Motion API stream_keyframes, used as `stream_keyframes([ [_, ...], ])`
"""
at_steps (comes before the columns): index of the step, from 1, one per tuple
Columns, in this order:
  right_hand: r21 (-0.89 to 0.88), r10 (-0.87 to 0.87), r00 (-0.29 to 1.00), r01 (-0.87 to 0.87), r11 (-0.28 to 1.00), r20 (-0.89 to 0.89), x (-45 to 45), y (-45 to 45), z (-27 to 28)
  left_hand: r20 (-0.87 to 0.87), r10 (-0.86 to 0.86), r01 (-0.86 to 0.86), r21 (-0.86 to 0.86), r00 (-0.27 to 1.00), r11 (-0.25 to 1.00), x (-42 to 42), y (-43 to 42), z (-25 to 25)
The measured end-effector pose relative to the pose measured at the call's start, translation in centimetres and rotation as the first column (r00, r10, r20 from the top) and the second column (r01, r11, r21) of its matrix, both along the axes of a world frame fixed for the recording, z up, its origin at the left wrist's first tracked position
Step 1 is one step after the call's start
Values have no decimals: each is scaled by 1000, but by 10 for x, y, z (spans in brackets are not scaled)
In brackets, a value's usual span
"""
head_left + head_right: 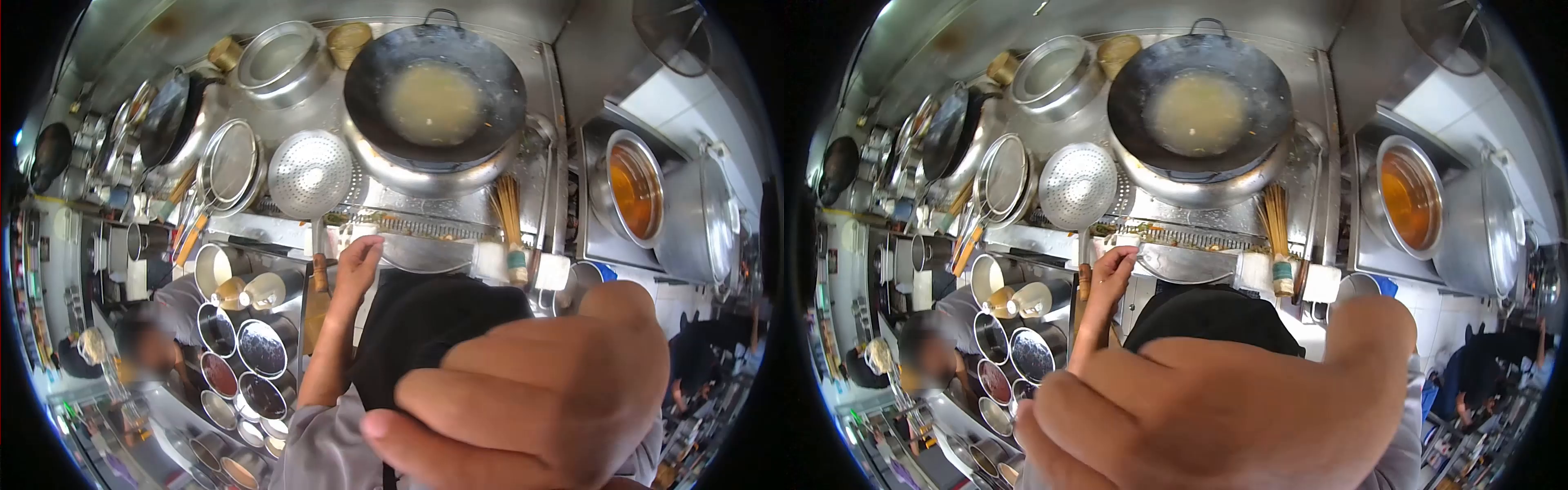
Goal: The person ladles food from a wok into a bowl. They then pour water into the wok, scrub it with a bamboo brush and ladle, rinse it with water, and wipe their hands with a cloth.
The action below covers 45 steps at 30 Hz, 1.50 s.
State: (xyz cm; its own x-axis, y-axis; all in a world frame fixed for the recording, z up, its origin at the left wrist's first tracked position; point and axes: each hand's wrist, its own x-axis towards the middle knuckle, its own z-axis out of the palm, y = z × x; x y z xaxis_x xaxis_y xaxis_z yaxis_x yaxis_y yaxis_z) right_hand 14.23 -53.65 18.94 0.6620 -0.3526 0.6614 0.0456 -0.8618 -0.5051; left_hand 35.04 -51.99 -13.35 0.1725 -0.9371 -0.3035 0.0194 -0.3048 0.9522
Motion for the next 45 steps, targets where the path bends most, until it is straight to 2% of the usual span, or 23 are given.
stream_keyframes([
  [1,62,-144,987,148,987,-69,-3,3,14,25,-2,2,-13,1000,1000,-1,-2,1],
  [3,273,3,985,45,961,-171,2,-9,50,194,-26,59,-163,981,985,0,-4,-5],
  [5,-17,-423,864,435,900,-274,8,15,45,125,-64,69,-43,990,997,0,-6,-1],
  [7,-9,-456,848,471,882,-270,11,6,35,142,-73,78,-31,987,996,-4,-9,0],
  [9,-90,63,998,-65,994,-25,11,-14,-4,157,-64,82,-111,985,990,-8,-14,-4],
  [10,-213,-130,972,172,962,197,31,-11,-16,108,-85,102,-162,991,982,-10,-17,-6],
  [13,93,-263,936,291,952,-236,29,16,21,183,-119,153,-188,976,970,-24,-32,-1],
  [14,78,133,939,-113,990,-318,9,-8,9,243,-142,195,-209,960,958,-32,-37,18],
  [16,263,230,911,-142,954,-342,-6,-32,-27,393,-156,286,-299,906,910,-42,-54,33],
  [17,295,74,739,173,940,-670,-10,-43,-43,537,-131,373,-373,833,850,-46,-64,40],
  [18,330,-134,922,262,907,-363,-27,-60,-97,615,-128,465,-428,778,775,-50,-75,49],
  [20,137,-474,623,683,718,-622,-84,-82,-212,704,32,480,-515,709,710,-68,-95,59],
  [21,10,-389,291,812,584,-874,-113,-85,-261,759,204,506,-584,619,635,-73,-107,62],
  [23,-20,-228,92,893,449,-969,-153,-63,-341,764,227,549,-605,603,577,-80,-134,46],
  [25,-37,-109,7,918,394,-994,-163,-40,-371,766,252,589,-624,591,514,-89,-151,26],
  [27,-42,-196,36,925,379,-980,-166,-28,-389,853,-32,676,-389,521,626,-91,-162,13],
  [31,65,-249,121,973,222,-961,-177,-30,-397,865,-22,669,-370,500,644,-96,-167,9],
  [33,450,-381,417,893,3,-825,-181,-28,-366,862,-5,655,-381,507,653,-97,-168,7],
  [34,450,-381,416,893,2,-826,-180,-27,-363,862,-6,655,-381,507,652,-98,-168,7],
  [36,763,-453,615,542,-352,-645,-178,-17,-357,880,40,645,-377,473,665,-98,-166,6],
  [38,808,-499,742,98,-581,-448,-194,-16,-382,863,28,644,-398,505,653,-97,-165,4],
  [41,796,-630,753,-257,-548,-190,-200,-13,-348,852,21,642,-410,523,648,-90,-164,11],
  [45,835,-673,739,-384,-395,21,-205,-8,-304,838,5,633,-416,545,653,-91,-165,7],
])
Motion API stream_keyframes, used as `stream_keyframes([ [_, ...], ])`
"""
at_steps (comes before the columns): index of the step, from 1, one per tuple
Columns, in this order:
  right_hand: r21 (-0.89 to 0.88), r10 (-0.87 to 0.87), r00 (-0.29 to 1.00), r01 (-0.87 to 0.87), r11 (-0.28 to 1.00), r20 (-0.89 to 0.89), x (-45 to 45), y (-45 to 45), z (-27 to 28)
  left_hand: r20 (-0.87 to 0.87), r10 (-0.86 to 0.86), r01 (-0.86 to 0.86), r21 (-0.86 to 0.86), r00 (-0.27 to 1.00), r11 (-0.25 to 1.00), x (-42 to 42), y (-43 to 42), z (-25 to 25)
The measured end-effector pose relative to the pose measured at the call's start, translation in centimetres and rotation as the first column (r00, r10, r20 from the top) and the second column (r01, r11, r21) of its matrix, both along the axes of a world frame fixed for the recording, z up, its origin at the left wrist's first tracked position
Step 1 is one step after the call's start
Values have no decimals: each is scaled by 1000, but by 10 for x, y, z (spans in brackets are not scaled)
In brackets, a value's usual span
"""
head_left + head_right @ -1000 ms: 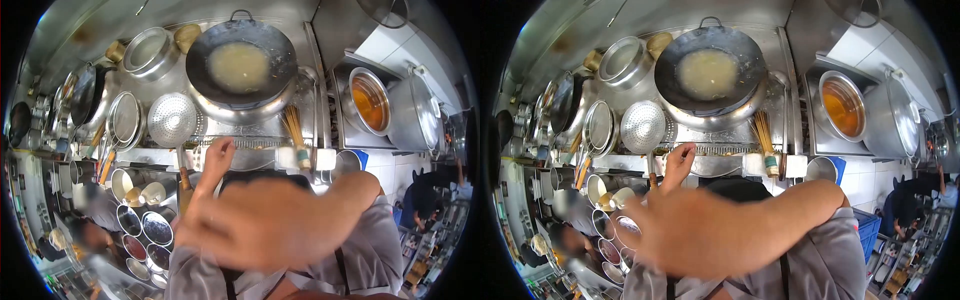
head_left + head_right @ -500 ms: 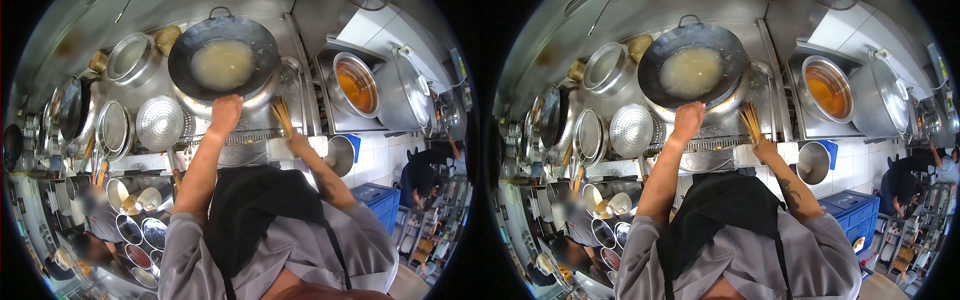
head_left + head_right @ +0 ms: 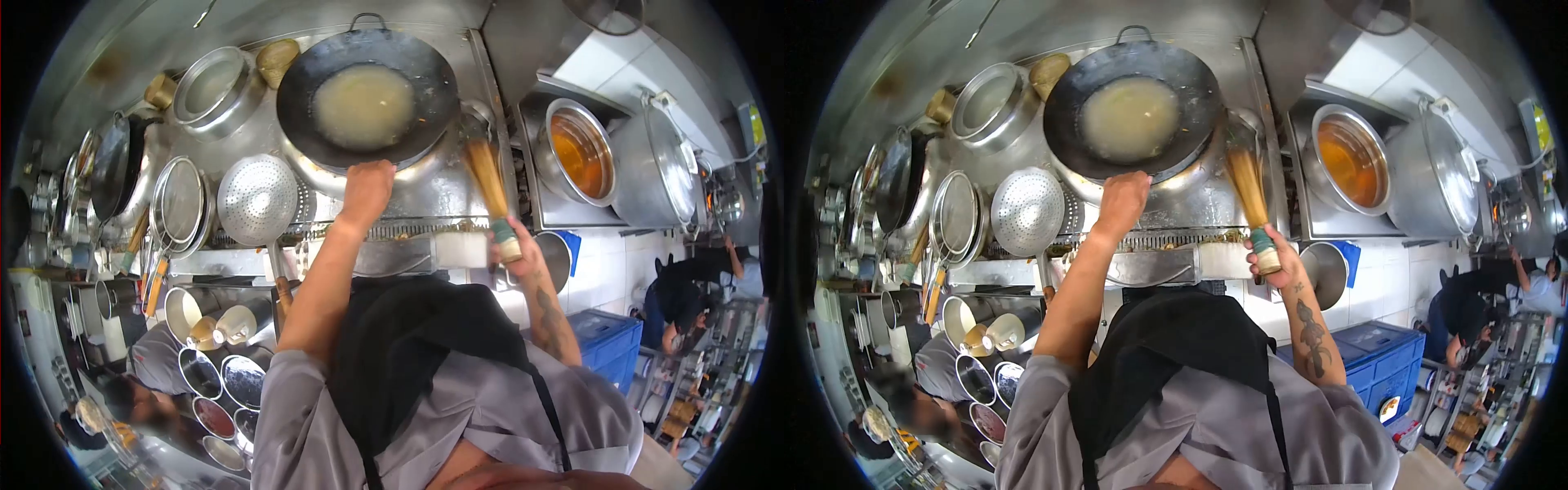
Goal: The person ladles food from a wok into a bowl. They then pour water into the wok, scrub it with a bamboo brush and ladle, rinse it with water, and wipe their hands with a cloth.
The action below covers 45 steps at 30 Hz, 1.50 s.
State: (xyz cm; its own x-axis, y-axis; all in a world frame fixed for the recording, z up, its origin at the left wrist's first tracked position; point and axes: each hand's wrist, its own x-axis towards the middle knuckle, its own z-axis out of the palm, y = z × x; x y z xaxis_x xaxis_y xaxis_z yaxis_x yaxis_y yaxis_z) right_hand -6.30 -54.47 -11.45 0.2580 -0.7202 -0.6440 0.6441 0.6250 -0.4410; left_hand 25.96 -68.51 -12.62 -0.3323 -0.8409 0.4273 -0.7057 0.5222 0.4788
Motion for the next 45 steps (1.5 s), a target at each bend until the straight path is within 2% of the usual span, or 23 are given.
stream_keyframes([
  [2,-112,56,994,-66,992,-92,3,-10,28,15,4,-5,11,1000,1000,2,0,-9],
  [4,-215,141,914,-236,948,-380,20,-33,77,28,8,-8,12,1000,1000,4,-4,-6],
  [5,-222,191,805,-369,903,-562,20,-52,85,38,15,-15,6,999,1000,5,-2,-3],
  [7,-381,-135,389,-672,635,-911,40,-92,105,49,30,-30,10,998,999,4,0,-4],
  [8,-347,-424,165,-850,396,-890,46,-112,112,46,36,-36,0,998,999,3,-1,-7],
  [9,-350,-434,166,-853,386,-885,57,-130,126,43,44,-44,3,998,999,2,-1,-9],
  [11,112,-520,-249,-953,281,-817,89,-160,156,23,31,-33,90,999,995,5,-1,-4],
  [14,398,-556,-423,-901,173,-716,128,-190,175,-73,58,-60,-28,996,998,16,20,10],
  [16,431,-603,-419,-892,135,-679,151,-205,173,-212,54,-82,-124,976,989,31,50,33],
  [20,564,-570,-431,-822,-71,-700,184,-264,118,-429,184,-68,272,884,960,87,139,28],
  [23,477,-287,-479,-875,83,-829,216,-288,101,-298,429,-167,623,853,764,126,221,19],
  [26,448,-487,-386,-894,-11,-783,211,-263,99,-37,623,-383,761,781,525,156,329,-51],
  [28,404,-552,-306,-913,-61,-776,212,-272,95,194,670,-585,690,716,426,161,403,-116],
  [30,431,-363,-412,-902,32,-836,228,-310,88,329,614,-651,631,717,422,157,481,-203],
  [31,447,-173,-468,-883,147,-867,242,-326,80,350,678,-439,898,646,-46,153,506,-222],
  [32,445,-177,-464,-885,139,-868,245,-323,72,411,708,-48,880,574,-472,149,523,-233],
  [34,397,-318,-450,-891,218,-835,258,-308,60,395,709,-123,907,585,-404,157,532,-227],
  [36,311,-478,-310,-947,79,-822,244,-281,66,359,687,-256,933,632,-253,165,540,-237],
  [39,370,-347,-374,-926,79,-860,239,-330,51,324,603,-393,919,729,-19,156,566,-239],
  [41,113,-213,-202,-923,369,-956,248,-375,31,307,542,-454,877,782,158,149,570,-236],
  [42,110,-219,-200,-925,364,-955,254,-368,37,304,515,-478,843,802,246,146,574,-241],
  [44,52,132,14,-872,486,-991,262,-334,47,311,438,-496,764,843,413,147,588,-246],
  [45,177,218,-82,-867,465,-973,264,-314,73,315,396,-490,714,863,500,149,592,-251],
])
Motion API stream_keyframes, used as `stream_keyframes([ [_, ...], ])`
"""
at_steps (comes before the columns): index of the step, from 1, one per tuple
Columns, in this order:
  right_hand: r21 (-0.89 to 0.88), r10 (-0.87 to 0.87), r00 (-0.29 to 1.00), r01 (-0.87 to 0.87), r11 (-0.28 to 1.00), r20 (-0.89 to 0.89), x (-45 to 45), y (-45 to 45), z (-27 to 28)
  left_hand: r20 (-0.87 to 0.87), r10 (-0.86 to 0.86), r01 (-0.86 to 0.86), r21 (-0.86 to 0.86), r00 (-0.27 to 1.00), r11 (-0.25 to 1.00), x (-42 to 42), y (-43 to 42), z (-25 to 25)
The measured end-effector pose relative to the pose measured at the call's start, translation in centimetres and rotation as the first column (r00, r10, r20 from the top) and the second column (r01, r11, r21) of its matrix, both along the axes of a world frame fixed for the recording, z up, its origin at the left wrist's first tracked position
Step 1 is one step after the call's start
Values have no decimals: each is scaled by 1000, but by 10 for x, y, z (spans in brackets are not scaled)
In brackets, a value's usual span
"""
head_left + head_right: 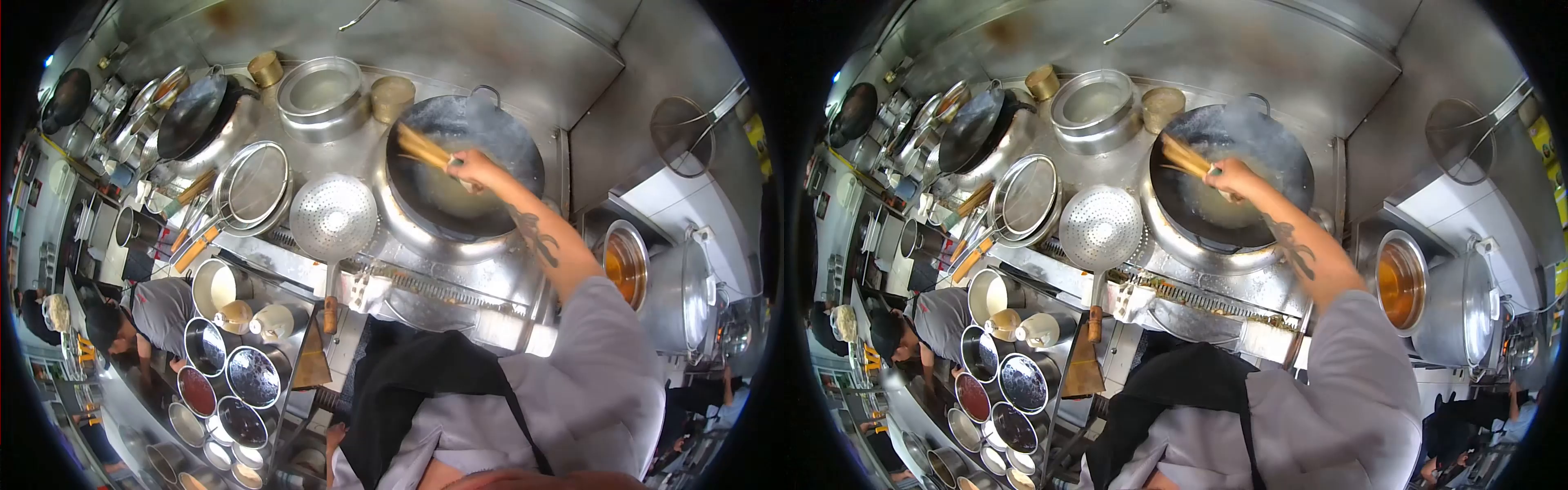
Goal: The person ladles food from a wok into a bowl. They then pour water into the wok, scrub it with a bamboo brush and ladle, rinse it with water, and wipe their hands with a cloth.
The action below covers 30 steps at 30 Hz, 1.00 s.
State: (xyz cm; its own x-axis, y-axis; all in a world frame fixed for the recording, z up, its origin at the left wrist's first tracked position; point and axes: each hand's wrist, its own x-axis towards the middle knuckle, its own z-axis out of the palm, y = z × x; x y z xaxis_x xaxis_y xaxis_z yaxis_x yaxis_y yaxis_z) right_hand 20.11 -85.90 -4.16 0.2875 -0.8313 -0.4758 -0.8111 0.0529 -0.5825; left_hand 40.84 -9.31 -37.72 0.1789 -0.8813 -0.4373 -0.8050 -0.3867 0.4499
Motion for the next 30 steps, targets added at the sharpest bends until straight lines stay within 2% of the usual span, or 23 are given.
stream_keyframes([
  [1,-3,-5,1000,5,1000,-2,-8,-3,0,40,-70,73,-66,997,995,1,4,-5],
  [2,-178,206,978,-209,962,-36,-22,-9,-3,86,-132,142,-130,987,981,3,10,-31],
  [3,-333,400,910,-411,849,-106,-34,-17,-8,86,-130,140,-130,988,982,-4,34,-15],
  [4,-399,454,865,-502,767,-214,-40,-35,-19,-294,541,-511,176,788,841,-3,25,-3],
  [5,-397,453,866,-500,770,-213,-35,-45,-16,-331,938,-735,610,103,296,5,-44,1],
  [6,-397,390,884,-465,791,-258,-28,-51,-12,-327,939,-733,612,108,297,10,-57,7],
  [8,-396,183,948,-277,875,-258,-16,-46,-13,-399,729,-636,360,557,683,14,-75,16],
  [11,-281,227,949,-283,917,-218,-8,-29,-15,-430,728,-664,320,534,676,6,-86,28],
  [13,-176,239,951,-274,945,-195,-15,3,3,-394,767,-658,398,507,639,-6,-101,83],
  [14,-353,412,874,-482,802,-258,-30,1,-8,-356,800,-647,471,482,599,-9,-109,102],
  [15,-494,546,760,-646,582,-352,-38,-1,-14,-357,800,-646,472,481,599,-16,-15,45],
  [16,-374,540,753,-656,655,-376,-34,4,12,-349,622,-485,407,701,774,-15,15,5],
  [17,-369,540,752,-657,657,-378,-25,-2,12,-320,390,-275,351,863,895,-10,-12,-31],
  [19,-195,311,770,-486,852,-557,-10,-32,8,-315,296,-220,257,902,941,-8,-15,-8],
  [20,-355,246,859,-425,833,-449,-14,-45,-15,-296,211,-169,161,932,972,-7,-16,0],
  [23,-407,352,858,-494,769,-375,-13,-5,-29,-167,-17,-3,-118,986,993,2,-24,13],
  [24,-585,436,837,-544,602,-331,-26,6,-35,-111,-92,69,-197,990,978,5,-25,16],
  [25,-582,439,833,-550,598,-336,-28,-8,-32,-56,-159,137,-277,986,951,1,-28,15],
  [26,-434,367,872,-482,761,-324,-30,-26,-26,-1,-225,211,-341,974,916,-5,-19,12],
  [27,-265,283,902,-375,888,-327,-33,-39,-21,-12,-233,216,-332,972,918,-10,-15,6],
  [28,-382,106,933,-242,892,-344,-29,-64,-41,-380,191,-217,-27,905,976,-13,-22,-23],
  [29,-384,105,934,-241,891,-342,-26,-60,-40,-532,623,-483,394,574,782,-9,-24,-38],
  [30,-334,118,968,-189,924,-221,-18,-55,-34,-99,-90,91,7,991,996,3,-25,-43],
])
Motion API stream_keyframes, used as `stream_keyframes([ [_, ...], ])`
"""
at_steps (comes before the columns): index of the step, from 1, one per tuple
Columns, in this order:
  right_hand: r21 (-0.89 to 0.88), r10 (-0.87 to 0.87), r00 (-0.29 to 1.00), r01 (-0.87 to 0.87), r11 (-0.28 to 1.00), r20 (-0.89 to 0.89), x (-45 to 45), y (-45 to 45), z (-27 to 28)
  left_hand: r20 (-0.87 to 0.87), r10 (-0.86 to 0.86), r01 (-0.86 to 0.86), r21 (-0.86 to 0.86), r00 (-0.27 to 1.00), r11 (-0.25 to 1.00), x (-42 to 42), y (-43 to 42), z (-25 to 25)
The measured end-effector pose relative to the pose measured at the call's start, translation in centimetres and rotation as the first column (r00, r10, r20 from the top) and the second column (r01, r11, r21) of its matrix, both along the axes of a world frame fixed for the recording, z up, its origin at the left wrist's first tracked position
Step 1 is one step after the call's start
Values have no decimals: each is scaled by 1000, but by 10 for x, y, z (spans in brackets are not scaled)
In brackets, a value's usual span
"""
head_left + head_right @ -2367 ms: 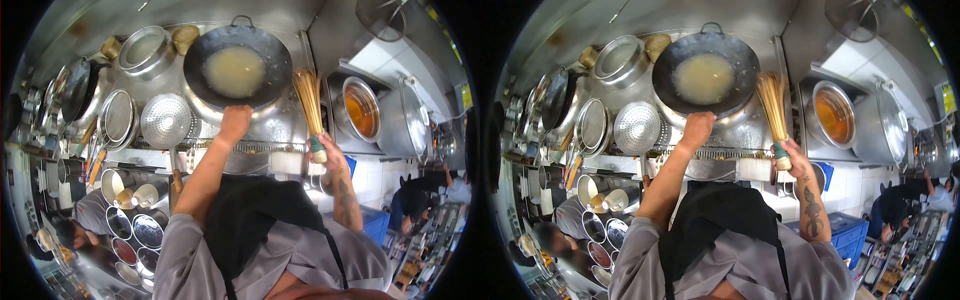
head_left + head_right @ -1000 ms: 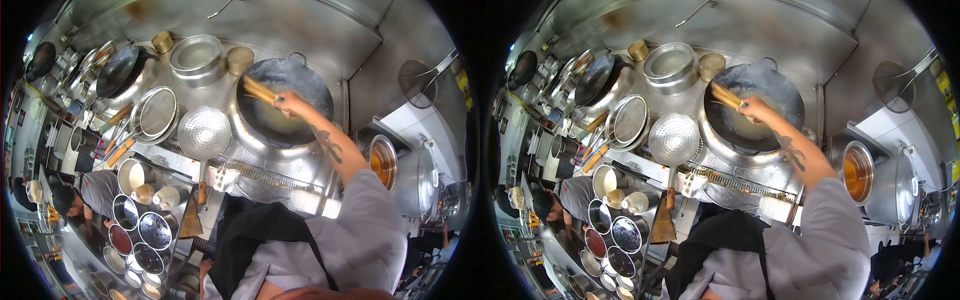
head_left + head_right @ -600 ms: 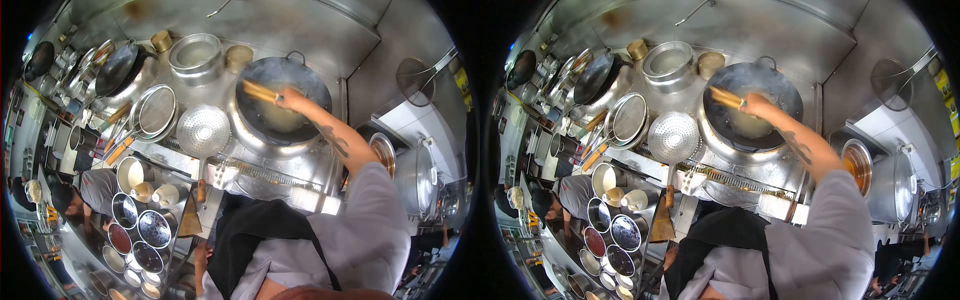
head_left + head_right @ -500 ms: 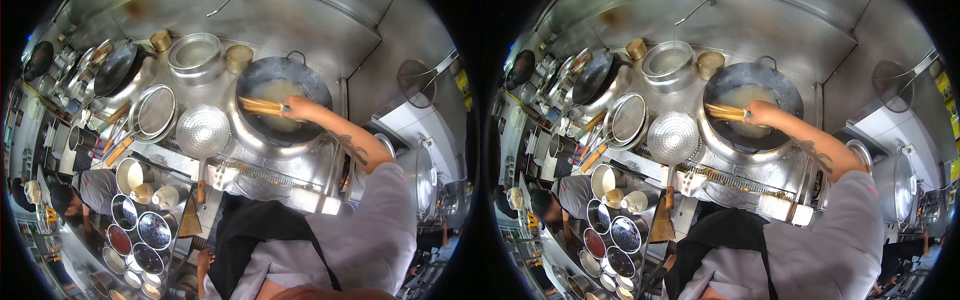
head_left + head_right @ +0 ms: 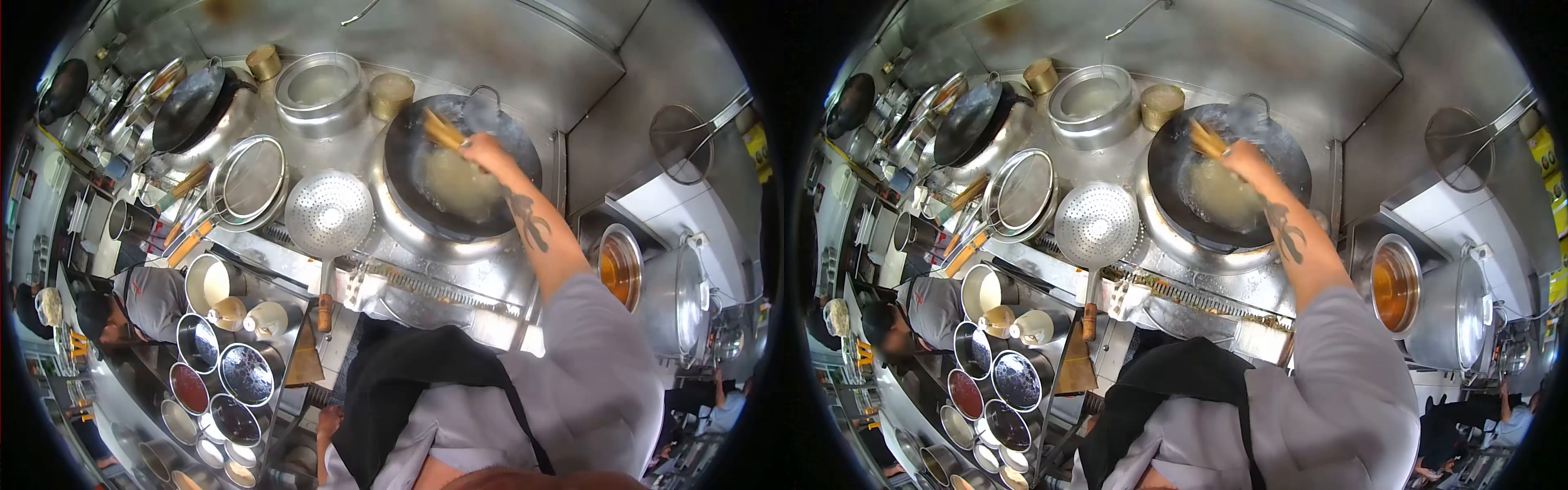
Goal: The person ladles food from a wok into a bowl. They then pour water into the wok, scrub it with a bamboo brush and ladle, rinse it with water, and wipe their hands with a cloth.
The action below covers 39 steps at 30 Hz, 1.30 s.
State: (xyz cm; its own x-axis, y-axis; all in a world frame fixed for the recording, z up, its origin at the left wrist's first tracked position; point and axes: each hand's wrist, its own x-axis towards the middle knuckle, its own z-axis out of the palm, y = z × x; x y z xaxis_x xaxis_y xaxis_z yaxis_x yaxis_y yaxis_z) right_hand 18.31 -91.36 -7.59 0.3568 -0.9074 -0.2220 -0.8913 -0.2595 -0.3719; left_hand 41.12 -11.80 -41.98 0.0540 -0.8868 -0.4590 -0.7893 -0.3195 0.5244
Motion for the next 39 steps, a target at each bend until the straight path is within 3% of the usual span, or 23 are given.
stream_keyframes([
  [1,91,-22,993,11,996,113,7,13,5,-1,-1,1,2,1000,1000,-2,-2,7],
  [2,131,45,988,-64,989,144,12,45,12,-75,145,-140,67,987,988,1,-10,12],
  [3,111,233,972,-233,966,14,9,62,12,-139,292,-274,135,946,952,2,-21,17],
  [5,-143,516,845,-533,834,-142,-16,88,33,-229,574,-506,296,786,810,6,-33,30],
  [7,74,487,840,-484,872,-238,-30,69,61,-253,808,-656,481,532,582,10,-55,42],
  [9,158,401,849,-369,916,-344,-31,32,39,-209,951,-698,645,229,310,9,-68,58],
  [10,56,308,885,-308,950,-350,-29,21,22,-214,950,-696,646,229,313,8,-71,65],
  [12,-37,190,909,-219,975,-370,-15,31,12,-327,727,-644,338,604,686,11,-75,77],
  [13,-38,191,911,-220,975,-365,-13,54,13,-324,728,-646,335,604,686,12,-75,87],
  [15,-155,336,881,-403,902,-333,-15,92,33,-285,916,-756,521,284,397,2,-89,117],
  [17,-126,348,866,-415,901,-360,-15,85,38,-286,918,-723,568,275,394,-3,-75,96],
  [20,-81,19,913,-57,995,-407,-4,20,5,-295,923,-626,679,246,384,-7,-31,41],
  [22,-95,44,922,-87,992,-386,-1,25,-2,-305,926,-605,701,224,377,-8,-31,41],
  [24,-99,59,929,-101,990,-366,-10,38,-2,-356,933,-650,695,61,308,-12,-35,60],
  [26,-107,147,916,-200,974,-373,-29,51,15,-311,950,-669,699,31,251,-16,-39,65],
  [28,-143,51,944,-102,984,-327,-30,22,7,-261,965,-690,699,-3,187,-19,-20,47],
  [29,-185,-48,962,-2,983,-269,-24,4,7,-354,725,-657,310,591,687,-15,1,11],
  [30,-82,-90,975,74,994,-205,-14,-2,15,-151,229,-243,-84,962,966,-11,10,-4],
  [31,-85,-92,974,76,993,-205,-4,3,17,-153,226,-241,-86,962,967,-12,8,-5],
  [33,55,-74,997,75,996,-18,15,23,15,-36,183,-187,-176,982,966,-15,5,-7],
  [37,61,70,984,-60,996,-165,15,86,22,-60,87,-100,-260,994,960,-15,14,-4],
  [38,6,140,968,-142,990,-209,5,104,25,-320,467,-408,238,824,882,-15,14,19],
  [39,-44,208,944,-227,973,-256,-3,113,29,-312,818,-445,717,482,536,4,-33,32],
])
